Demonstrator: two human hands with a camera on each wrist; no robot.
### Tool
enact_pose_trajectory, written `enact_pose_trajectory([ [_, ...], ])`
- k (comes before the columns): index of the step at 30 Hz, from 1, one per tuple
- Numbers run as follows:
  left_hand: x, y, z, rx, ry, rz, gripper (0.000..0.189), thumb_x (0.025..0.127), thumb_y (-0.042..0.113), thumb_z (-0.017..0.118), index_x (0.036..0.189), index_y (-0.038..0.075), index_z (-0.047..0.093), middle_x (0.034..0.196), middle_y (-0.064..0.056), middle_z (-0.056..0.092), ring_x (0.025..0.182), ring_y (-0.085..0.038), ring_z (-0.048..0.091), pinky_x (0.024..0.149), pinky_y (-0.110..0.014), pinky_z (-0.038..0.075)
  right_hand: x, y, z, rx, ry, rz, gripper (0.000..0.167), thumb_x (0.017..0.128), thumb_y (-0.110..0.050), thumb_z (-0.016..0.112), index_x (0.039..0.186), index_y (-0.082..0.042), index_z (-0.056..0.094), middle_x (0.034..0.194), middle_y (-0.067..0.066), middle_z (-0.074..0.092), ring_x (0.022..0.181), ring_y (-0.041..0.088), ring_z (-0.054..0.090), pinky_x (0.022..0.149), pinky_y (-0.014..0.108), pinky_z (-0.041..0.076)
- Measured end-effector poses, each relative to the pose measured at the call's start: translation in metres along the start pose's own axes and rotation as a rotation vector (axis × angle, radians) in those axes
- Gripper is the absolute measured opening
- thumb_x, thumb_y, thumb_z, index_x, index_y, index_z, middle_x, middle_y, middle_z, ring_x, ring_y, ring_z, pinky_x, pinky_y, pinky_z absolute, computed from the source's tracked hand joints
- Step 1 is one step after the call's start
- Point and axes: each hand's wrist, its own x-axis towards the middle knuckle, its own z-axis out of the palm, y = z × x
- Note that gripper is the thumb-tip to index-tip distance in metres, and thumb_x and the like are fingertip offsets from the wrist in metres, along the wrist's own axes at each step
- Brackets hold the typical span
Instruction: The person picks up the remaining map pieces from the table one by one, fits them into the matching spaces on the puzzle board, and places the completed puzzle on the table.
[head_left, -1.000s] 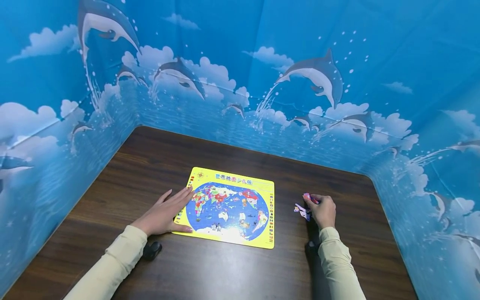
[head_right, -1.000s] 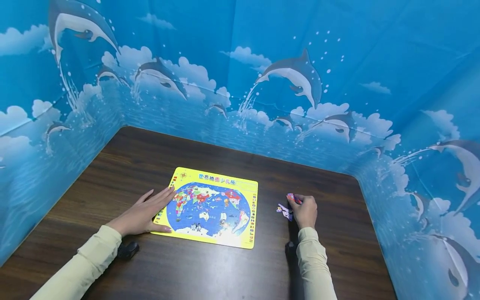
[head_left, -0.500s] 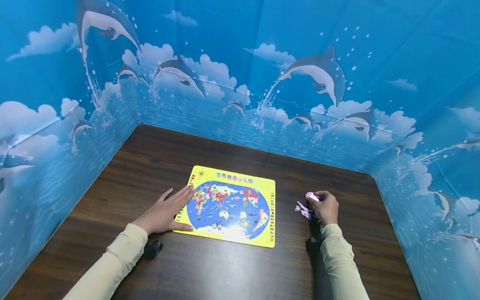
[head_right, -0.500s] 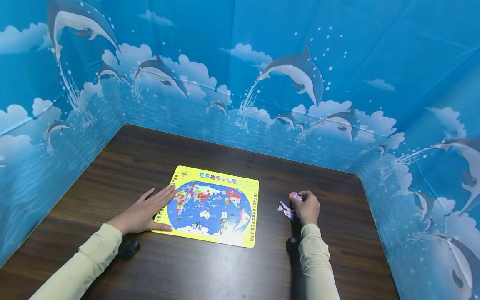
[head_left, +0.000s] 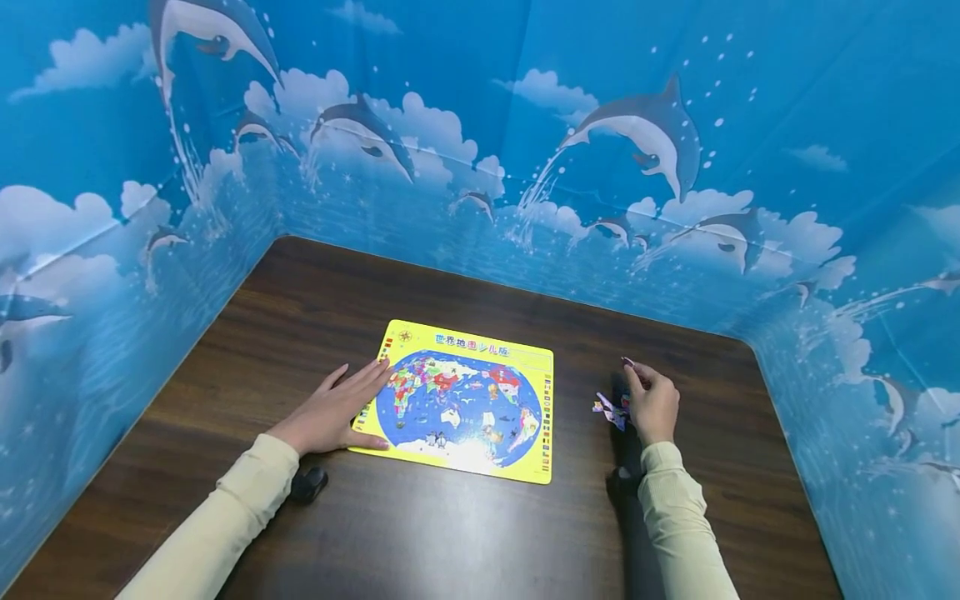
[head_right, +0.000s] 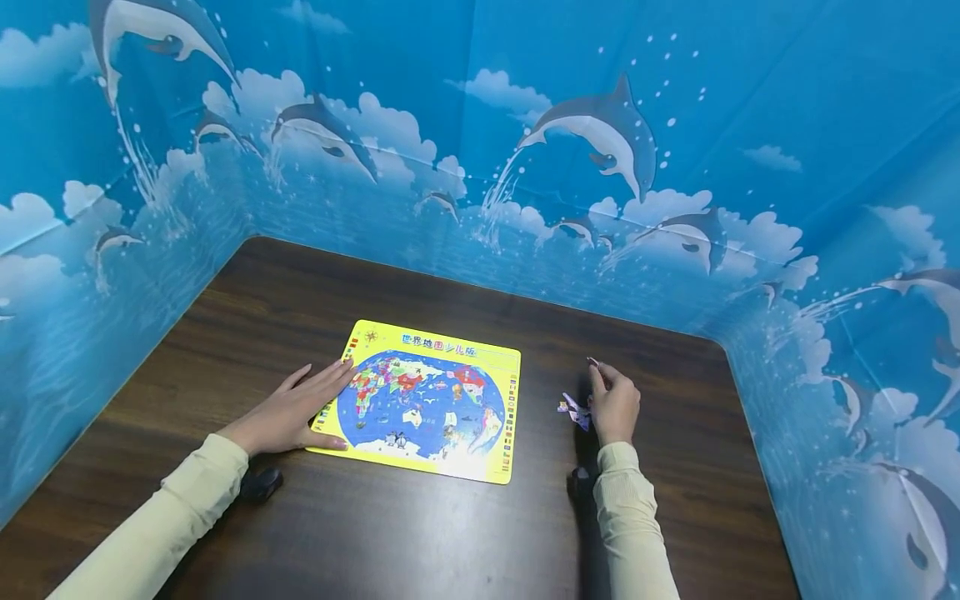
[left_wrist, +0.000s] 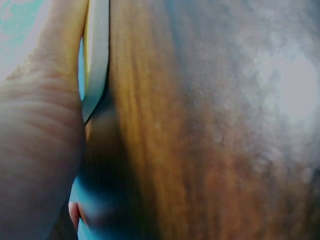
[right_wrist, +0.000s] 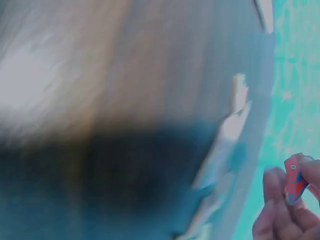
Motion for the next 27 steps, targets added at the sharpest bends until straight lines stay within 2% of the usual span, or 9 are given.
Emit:
enact_pose_trajectory([
  [4,0.001,-0.002,-0.001,0.012,-0.009,-0.005,0.119,0.081,0.079,0.066,0.164,0.005,0.024,0.172,-0.012,0.017,0.159,-0.031,0.016,0.125,-0.06,0.007,0.0,-0.021,0.001,0.076,-0.096,-0.041,0.035,0.108,-0.019,0.058,0.135,0.001,0.067,0.104,0.025,0.075,0.077,0.032,0.071,0.055,0.02,0.045],
  [7,0.002,-0.003,-0.001,0.008,-0.018,-0.007,0.12,0.081,0.08,0.065,0.165,0.005,0.023,0.172,-0.012,0.016,0.159,-0.031,0.015,0.126,-0.06,0.006,-0.004,-0.036,0.006,0.131,-0.201,-0.082,0.036,0.109,-0.011,0.054,0.141,0.005,0.06,0.107,0.027,0.074,0.081,0.036,0.074,0.057,0.021,0.052],
  [9,0.002,-0.003,-0.001,0.002,-0.025,-0.009,0.12,0.081,0.08,0.065,0.165,0.005,0.022,0.173,-0.012,0.015,0.159,-0.031,0.014,0.126,-0.06,0.006,-0.008,-0.044,0.012,0.182,-0.255,-0.091,0.033,0.108,-0.007,0.054,0.136,0.009,0.061,0.107,0.028,0.074,0.086,0.035,0.076,0.065,0.025,0.059],
  [12,0.003,-0.002,0.0,-0.003,-0.034,-0.01,0.12,0.082,0.08,0.065,0.165,0.005,0.022,0.173,-0.012,0.015,0.159,-0.031,0.014,0.126,-0.06,0.005,-0.016,-0.056,0.022,0.307,-0.327,-0.039,0.025,0.105,-0.008,0.061,0.122,0.011,0.065,0.106,0.027,0.075,0.09,0.033,0.077,0.078,0.033,0.063],
  [14,0.003,-0.002,-0.001,-0.002,-0.037,-0.011,0.12,0.082,0.08,0.065,0.165,0.006,0.021,0.173,-0.012,0.015,0.159,-0.03,0.014,0.126,-0.06,0.004,-0.02,-0.063,0.028,0.388,-0.364,0.004,0.023,0.102,-0.009,0.066,0.113,0.011,0.067,0.102,0.026,0.075,0.089,0.032,0.078,0.079,0.033,0.062],
  [17,0.003,-0.002,-0.002,0.003,-0.038,-0.013,0.12,0.082,0.079,0.065,0.165,0.006,0.021,0.173,-0.012,0.014,0.159,-0.03,0.014,0.126,-0.059,0.005,-0.026,-0.071,0.038,0.469,-0.412,0.051,0.021,0.098,-0.01,0.072,0.107,0.009,0.072,0.095,0.025,0.076,0.081,0.029,0.078,0.074,0.03,0.063],
  [21,0.003,-0.001,-0.003,0.011,-0.03,-0.011,0.119,0.082,0.078,0.067,0.165,0.005,0.022,0.172,-0.012,0.015,0.159,-0.03,0.014,0.126,-0.059,0.006,-0.033,-0.082,0.048,0.516,-0.448,0.09,0.022,0.098,-0.011,0.073,0.107,0.008,0.076,0.091,0.023,0.077,0.072,0.023,0.077,0.07,0.03,0.063],
  [27,0.002,0.0,-0.004,0.012,-0.017,0.005,0.117,0.083,0.075,0.069,0.164,0.004,0.023,0.172,-0.013,0.016,0.159,-0.031,0.015,0.125,-0.06,0.007,-0.039,-0.094,0.059,0.501,-0.493,0.123,0.023,0.1,-0.009,0.069,0.114,0.009,0.075,0.097,0.022,0.077,0.075,0.019,0.077,0.074,0.027,0.062],
])
